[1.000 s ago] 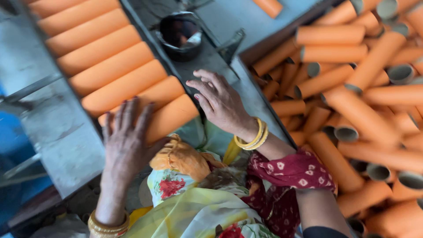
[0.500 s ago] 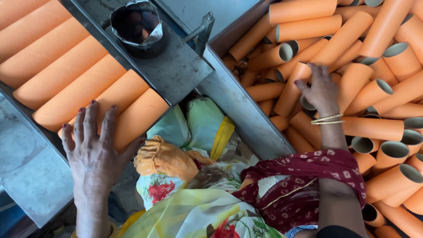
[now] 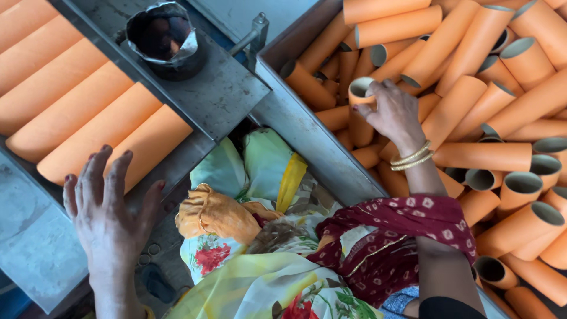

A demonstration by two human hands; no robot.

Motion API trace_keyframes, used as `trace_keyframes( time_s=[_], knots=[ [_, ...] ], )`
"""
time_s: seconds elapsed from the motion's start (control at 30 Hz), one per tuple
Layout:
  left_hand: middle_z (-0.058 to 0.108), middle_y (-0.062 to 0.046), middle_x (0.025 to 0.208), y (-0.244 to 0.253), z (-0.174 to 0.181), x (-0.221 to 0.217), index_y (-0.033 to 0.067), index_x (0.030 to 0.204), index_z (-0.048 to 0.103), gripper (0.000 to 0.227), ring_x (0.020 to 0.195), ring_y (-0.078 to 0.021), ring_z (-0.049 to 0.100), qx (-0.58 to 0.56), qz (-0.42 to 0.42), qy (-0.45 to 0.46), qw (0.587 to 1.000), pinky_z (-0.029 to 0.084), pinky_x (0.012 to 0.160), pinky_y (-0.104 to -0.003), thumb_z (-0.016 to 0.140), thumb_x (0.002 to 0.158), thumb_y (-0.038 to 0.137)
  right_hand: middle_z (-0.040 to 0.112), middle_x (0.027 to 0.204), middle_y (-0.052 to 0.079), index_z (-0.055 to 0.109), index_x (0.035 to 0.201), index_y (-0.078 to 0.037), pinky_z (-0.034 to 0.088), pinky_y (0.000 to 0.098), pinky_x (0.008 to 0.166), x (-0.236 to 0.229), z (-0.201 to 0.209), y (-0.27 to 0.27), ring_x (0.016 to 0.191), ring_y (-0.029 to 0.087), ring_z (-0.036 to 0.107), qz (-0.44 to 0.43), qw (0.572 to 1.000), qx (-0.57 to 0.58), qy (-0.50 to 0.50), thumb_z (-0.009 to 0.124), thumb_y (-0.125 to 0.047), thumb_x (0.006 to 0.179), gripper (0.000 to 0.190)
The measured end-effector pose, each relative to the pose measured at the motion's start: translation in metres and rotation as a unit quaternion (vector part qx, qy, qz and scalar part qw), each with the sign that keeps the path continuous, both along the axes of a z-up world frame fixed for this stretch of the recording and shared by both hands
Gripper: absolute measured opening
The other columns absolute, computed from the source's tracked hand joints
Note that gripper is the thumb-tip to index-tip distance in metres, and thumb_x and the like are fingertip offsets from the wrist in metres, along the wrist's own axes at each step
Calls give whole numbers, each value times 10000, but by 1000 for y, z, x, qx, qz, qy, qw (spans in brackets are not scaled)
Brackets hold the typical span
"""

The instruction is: The person repeatedly picks orange paper cylinders from a large bin and places them into a metal tray. The person handles the cylinders one at a time, transferring them from the bin to the tray in a repetitive manner.

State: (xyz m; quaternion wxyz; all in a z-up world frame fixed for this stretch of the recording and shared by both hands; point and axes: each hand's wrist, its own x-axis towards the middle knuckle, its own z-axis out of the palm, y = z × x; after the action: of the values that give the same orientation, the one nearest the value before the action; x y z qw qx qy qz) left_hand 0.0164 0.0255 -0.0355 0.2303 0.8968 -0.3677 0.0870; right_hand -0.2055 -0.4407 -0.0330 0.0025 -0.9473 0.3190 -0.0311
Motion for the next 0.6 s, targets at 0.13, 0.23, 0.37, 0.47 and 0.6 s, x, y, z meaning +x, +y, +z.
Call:
trace_keyframes(
  time_s=[0.13, 0.23, 0.37, 0.47, 0.6],
  knots=[
    [572, -124, 1518, -13, 17, -14, 115, 1439, 590, 680, 1445, -281, 513, -48, -52, 48, 996, 339, 1266, -571, 835, 852, 353, 678, 1082, 120, 673, 1084, -51, 552, 401, 742, -11, 65, 41, 876, 279, 728, -5, 984, -11, -178, 861, -310, 953, 346],
    [566, -158, 1477, -35, 27, -29, 86, 1441, 550, 768, 1428, -317, 517, -59, -119, 51, 990, 345, 1238, -575, 863, 788, 342, 651, 1085, 131, 596, 1018, -16, 574, 361, 790, -24, 106, 85, 926, 308, 733, 86, 946, -48, -309, 848, -212, 987, 321],
    [521, -262, 1455, -69, 34, -54, 71, 1473, 419, 954, 1394, -400, 481, -157, -244, 40, 956, 334, 1176, -586, 873, 698, 391, 710, 1022, 70, 593, 920, -53, 598, 330, 677, -15, 117, 151, 810, 191, 774, 208, 854, 210, -429, 805, -201, 891, 260],
    [551, -277, 1368, -87, 32, -70, 63, 1488, 359, 1025, 1305, -423, 528, -189, -296, 53, 935, 383, 1127, -583, 883, 670, 390, 606, 1304, 154, 575, 1081, -104, 592, 420, 996, -7, 115, 183, 1231, 309, 677, 397, 785, 323, -350, 823, -255, 957, 315],
    [650, -210, 1170, -84, 26, -61, 51, 1499, 404, 1034, 1065, -373, 649, -95, -251, 121, 956, 507, 960, -518, 917, 647, 332, 614, 1389, 134, 564, 1244, -99, 578, 367, 1028, -12, 96, 150, 1240, 296, 677, 294, 883, 253, -266, 811, -324, 936, 454]
  ],
)
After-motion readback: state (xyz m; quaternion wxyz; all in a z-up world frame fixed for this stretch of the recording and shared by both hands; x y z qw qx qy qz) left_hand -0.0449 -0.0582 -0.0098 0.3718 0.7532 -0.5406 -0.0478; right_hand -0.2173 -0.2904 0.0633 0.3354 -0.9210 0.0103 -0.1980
